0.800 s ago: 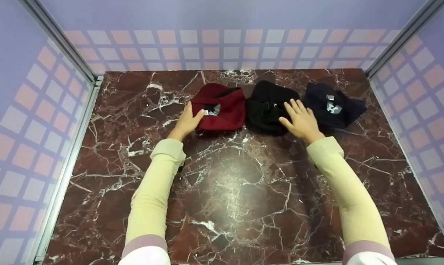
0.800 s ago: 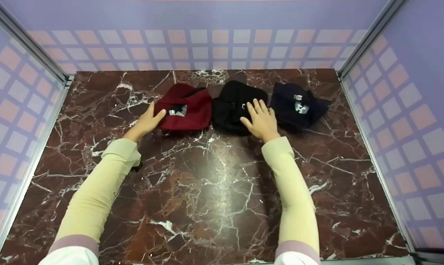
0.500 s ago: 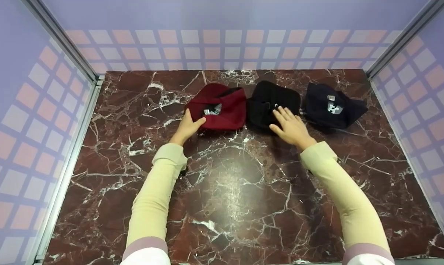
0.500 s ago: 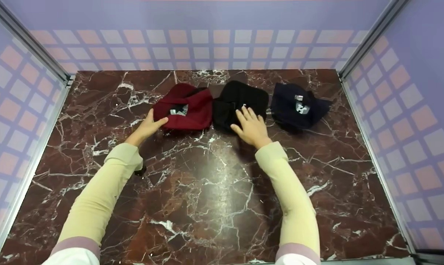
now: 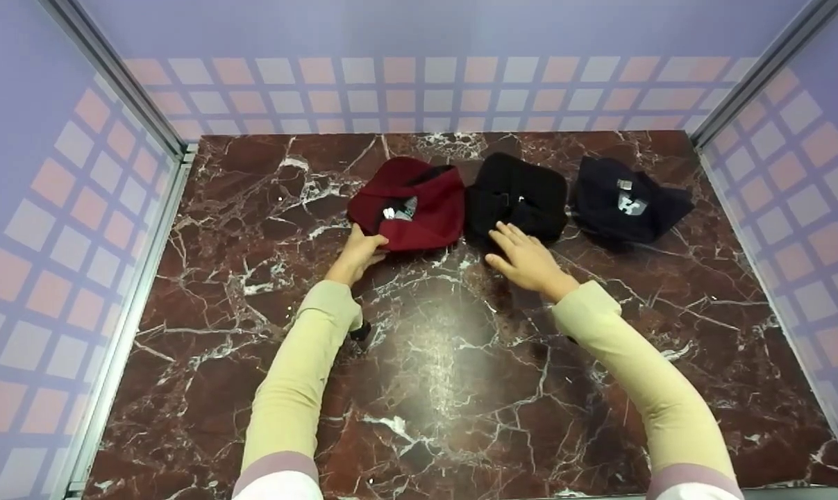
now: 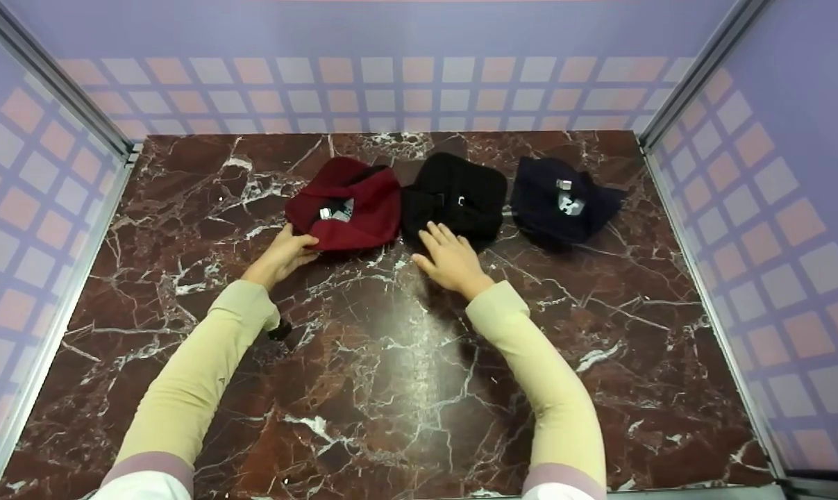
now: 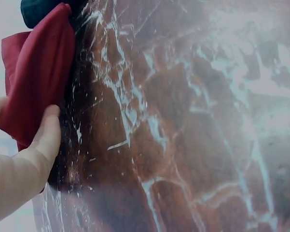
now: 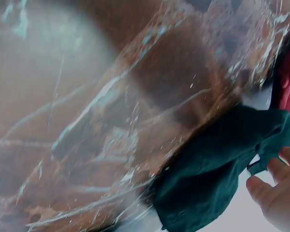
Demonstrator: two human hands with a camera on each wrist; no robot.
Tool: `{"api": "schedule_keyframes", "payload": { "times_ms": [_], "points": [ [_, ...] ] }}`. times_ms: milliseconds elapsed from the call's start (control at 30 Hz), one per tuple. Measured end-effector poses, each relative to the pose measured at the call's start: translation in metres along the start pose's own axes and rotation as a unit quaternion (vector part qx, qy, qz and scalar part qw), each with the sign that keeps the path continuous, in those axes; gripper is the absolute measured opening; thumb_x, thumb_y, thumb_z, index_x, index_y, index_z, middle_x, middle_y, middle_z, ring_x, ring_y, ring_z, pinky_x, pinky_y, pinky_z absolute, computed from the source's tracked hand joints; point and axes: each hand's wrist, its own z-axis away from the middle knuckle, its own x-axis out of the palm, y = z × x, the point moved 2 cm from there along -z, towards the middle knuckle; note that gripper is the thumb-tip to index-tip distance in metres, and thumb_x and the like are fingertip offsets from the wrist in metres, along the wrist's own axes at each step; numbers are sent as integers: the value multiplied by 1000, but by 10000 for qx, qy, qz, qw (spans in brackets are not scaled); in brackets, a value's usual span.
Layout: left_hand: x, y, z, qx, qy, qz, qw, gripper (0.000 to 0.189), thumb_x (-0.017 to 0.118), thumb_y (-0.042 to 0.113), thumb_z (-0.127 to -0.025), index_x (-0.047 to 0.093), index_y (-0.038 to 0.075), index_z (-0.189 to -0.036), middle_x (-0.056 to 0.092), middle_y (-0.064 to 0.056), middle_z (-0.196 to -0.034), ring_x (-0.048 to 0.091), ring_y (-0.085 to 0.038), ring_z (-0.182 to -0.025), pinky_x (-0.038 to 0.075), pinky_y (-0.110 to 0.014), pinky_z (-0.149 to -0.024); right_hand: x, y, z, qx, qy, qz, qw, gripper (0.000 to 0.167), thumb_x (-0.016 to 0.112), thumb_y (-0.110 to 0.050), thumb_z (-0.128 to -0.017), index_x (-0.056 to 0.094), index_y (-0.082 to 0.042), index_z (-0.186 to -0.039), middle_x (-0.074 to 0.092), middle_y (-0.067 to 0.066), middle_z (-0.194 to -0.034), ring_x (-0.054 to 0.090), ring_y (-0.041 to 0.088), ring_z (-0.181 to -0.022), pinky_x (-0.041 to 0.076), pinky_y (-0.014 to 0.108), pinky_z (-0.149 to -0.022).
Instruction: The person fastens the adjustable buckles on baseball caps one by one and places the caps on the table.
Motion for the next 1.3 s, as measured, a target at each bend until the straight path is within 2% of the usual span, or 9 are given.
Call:
{"api": "schedule_keyframes", "payload": {
  "times_ms": [167,433,500,633,733,933,1000,1200,1300],
  "points": [
    [-49,-78,-130,178,168,151,9996,113,56,-7,-62,-17,35,-136,-5,-2,-148,52,-22,-96,51,-35,-74,4,-9,2,-194,92,-17,9998,55,39,-42,-90,40,-6,-131,32,13,-141,26,30,-131,26,52,-101],
    [-42,-35,-47,146,146,-576,9981,91,42,-10,-67,-5,13,-142,15,-14,-142,51,-26,-98,49,-39,-77,9,-19,7,-233,-123,-352,9990,55,41,-42,-90,41,-6,-131,37,15,-138,35,30,-126,31,47,-99],
    [-52,-43,-57,87,113,-622,9980,91,44,-9,-66,3,15,-143,23,-11,-138,51,-26,-97,49,-40,-76,10,-21,8,-193,-228,-484,9984,56,40,-43,-90,39,-6,-132,37,15,-138,36,30,-126,31,46,-100],
    [-89,-94,-134,181,4,-768,9969,97,53,-4,-58,14,24,-142,30,-8,-134,52,-24,-94,50,-40,-68,13,-24,9,-119,-409,-821,9957,57,40,-42,-91,36,-5,-134,38,16,-137,37,30,-125,30,45,-101],
    [-98,-102,-140,211,-110,-941,9953,99,55,-1,-55,14,23,-142,28,-9,-135,53,-22,-91,51,-38,-65,14,-26,9,-80,-459,-1233,9913,57,41,-41,-90,35,-4,-133,41,16,-135,41,32,-121,32,45,-99],
    [-50,-31,-15,-71,-228,-1626,9864,82,42,-7,-69,6,4,-142,24,-15,-138,50,-27,-96,48,-40,-78,17,-29,11,-61,-491,-2160,9751,58,44,-35,-90,31,0,-134,39,20,-134,47,35,-115,36,45,-96],
    [-45,-25,-1,-49,-338,-1738,9842,81,41,-7,-70,5,1,-141,22,-16,-139,51,-27,-95,48,-41,-79,19,-30,11,-46,-471,-2393,9698,57,46,-32,-90,30,1,-134,39,21,-134,47,37,-114,38,45,-95],
    [-76,-74,-68,136,-700,-1526,9857,95,54,-2,-58,12,12,-142,28,-10,-136,54,-19,-83,50,-36,-65,21,-30,10,49,-347,-2953,9548,57,49,-24,-90,25,4,-134,40,26,-131,48,38,-112,39,45,-93],
    [-65,-60,-43,147,-777,-1731,9817,86,49,-5,-63,15,9,-141,37,-13,-126,53,-22,-85,50,-39,-68,21,-31,10,103,-324,-3323,9426,59,49,-21,-89,22,5,-135,38,28,-131,44,38,-117,37,45,-95]
  ]
}}
